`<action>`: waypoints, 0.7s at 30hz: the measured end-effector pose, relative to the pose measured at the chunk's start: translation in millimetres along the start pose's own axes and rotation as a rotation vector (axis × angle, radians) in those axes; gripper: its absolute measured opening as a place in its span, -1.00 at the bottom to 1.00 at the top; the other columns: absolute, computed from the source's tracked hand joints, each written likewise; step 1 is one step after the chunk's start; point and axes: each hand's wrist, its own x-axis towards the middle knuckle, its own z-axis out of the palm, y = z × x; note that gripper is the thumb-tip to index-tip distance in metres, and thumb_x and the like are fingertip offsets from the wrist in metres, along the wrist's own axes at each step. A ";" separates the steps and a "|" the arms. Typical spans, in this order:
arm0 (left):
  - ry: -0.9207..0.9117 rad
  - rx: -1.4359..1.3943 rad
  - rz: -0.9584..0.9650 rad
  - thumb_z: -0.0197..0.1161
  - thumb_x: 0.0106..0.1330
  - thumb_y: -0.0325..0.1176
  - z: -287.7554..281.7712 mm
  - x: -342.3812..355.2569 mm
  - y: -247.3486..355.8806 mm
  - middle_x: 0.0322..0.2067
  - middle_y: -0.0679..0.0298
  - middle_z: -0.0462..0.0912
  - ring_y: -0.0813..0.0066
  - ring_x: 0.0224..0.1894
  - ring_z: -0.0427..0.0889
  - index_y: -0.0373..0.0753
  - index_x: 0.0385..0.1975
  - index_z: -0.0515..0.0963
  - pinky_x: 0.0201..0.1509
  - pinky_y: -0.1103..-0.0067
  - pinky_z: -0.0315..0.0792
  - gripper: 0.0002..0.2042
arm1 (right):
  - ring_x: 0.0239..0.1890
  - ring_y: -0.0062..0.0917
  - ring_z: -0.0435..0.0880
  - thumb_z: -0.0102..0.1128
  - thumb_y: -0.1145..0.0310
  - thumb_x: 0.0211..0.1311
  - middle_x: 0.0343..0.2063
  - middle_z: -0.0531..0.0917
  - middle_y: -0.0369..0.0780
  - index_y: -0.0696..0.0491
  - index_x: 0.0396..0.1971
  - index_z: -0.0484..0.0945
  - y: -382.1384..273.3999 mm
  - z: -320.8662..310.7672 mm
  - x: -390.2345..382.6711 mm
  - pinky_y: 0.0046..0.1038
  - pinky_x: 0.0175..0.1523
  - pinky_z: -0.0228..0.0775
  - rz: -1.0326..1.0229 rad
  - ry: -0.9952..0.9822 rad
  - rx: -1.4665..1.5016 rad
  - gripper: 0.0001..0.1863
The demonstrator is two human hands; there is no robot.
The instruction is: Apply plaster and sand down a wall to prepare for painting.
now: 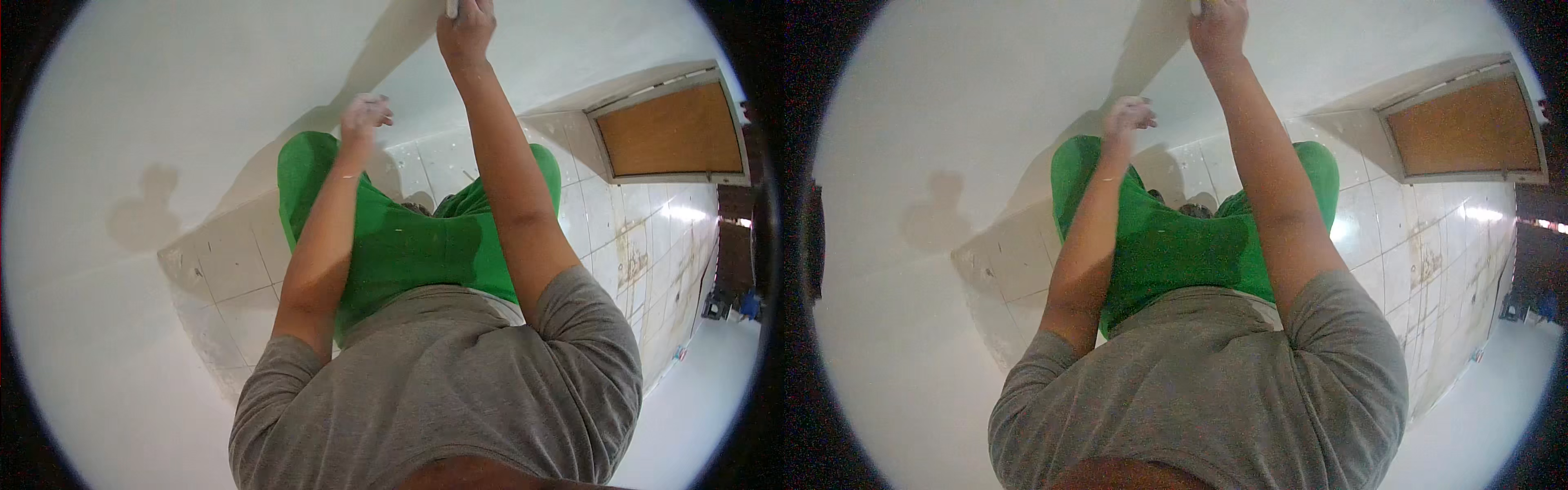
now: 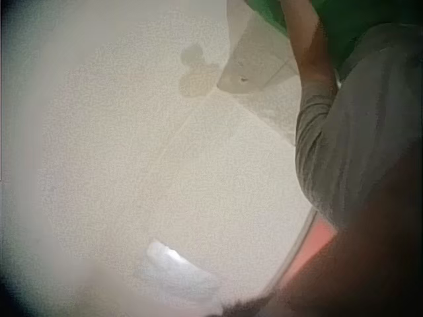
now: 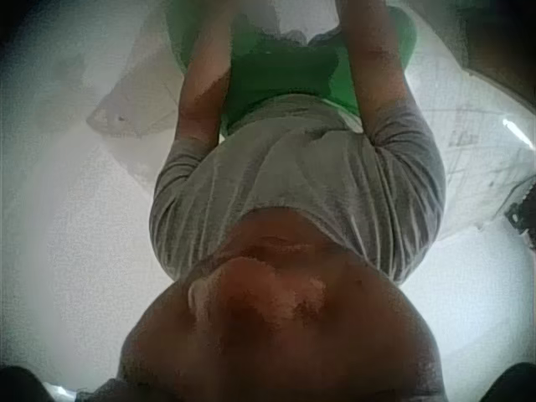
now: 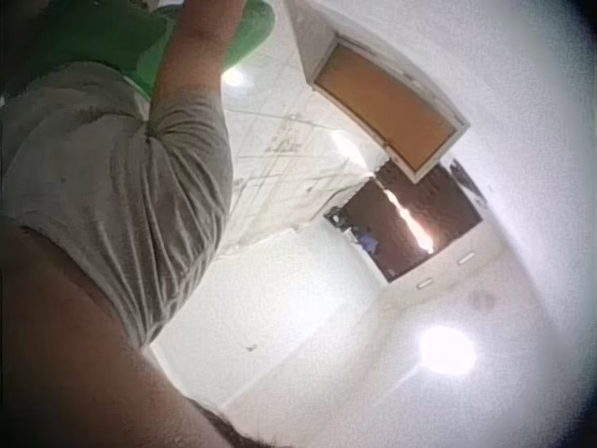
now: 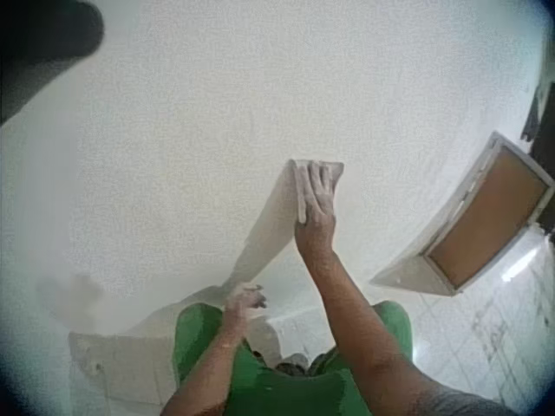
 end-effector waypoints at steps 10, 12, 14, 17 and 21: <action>-0.283 0.610 0.076 0.31 0.18 -0.28 54.8 -20.7 -1.2 -0.54 0.18 0.61 0.50 -0.50 0.55 -0.31 -0.32 0.60 -0.34 0.54 0.44 -0.79 | 0.07 -0.02 0.53 -0.06 0.73 -0.10 0.08 0.50 0.08 0.14 0.16 0.41 3.4 -57.1 -224.2 -0.18 0.01 0.46 0.786 -0.784 0.174 -0.33; -0.227 0.556 0.048 0.30 0.19 -0.30 58.3 -25.6 -1.3 -0.53 0.21 0.61 0.52 -0.50 0.55 -0.31 -0.33 0.61 -0.34 0.55 0.44 -0.81 | -0.16 0.05 0.52 -0.04 0.70 -0.02 -0.18 0.54 0.09 0.19 -0.02 0.47 -1.9 -61.3 -233.4 -0.16 -0.15 0.43 0.823 -0.572 0.069 -0.54; -0.162 0.503 0.020 0.29 0.20 -0.32 61.0 -32.0 -0.3 -0.53 0.24 0.62 0.55 -0.50 0.54 -0.30 -0.34 0.61 -0.34 0.56 0.43 -0.83 | -0.44 0.07 0.51 -0.01 0.61 0.16 -0.47 0.55 0.08 0.25 -0.23 0.52 -17.1 -56.8 -203.6 -0.16 -0.34 0.37 0.736 -0.158 0.036 -0.80; -0.212 0.262 -0.068 0.21 0.28 -0.42 80.6 -61.2 7.6 -0.48 0.37 0.61 0.71 -0.41 0.52 -0.32 -0.31 0.59 -0.33 0.61 0.44 -0.89 | -0.47 -0.03 0.52 0.00 0.48 0.33 -0.50 0.52 0.04 0.33 -0.27 0.49 -19.1 -46.4 -113.4 -0.21 -0.38 0.34 0.445 0.199 0.027 -0.81; -0.273 0.060 -0.089 0.20 0.31 -0.43 97.5 -122.6 39.5 -0.44 0.32 0.61 0.60 -0.40 0.56 -0.34 -0.29 0.57 -0.30 0.59 0.46 -0.89 | -0.29 -0.04 0.59 -0.03 0.66 0.18 -0.33 0.60 0.06 0.24 -0.07 0.54 -16.6 -48.8 2.2 -0.21 -0.19 0.43 0.308 0.252 0.118 -0.68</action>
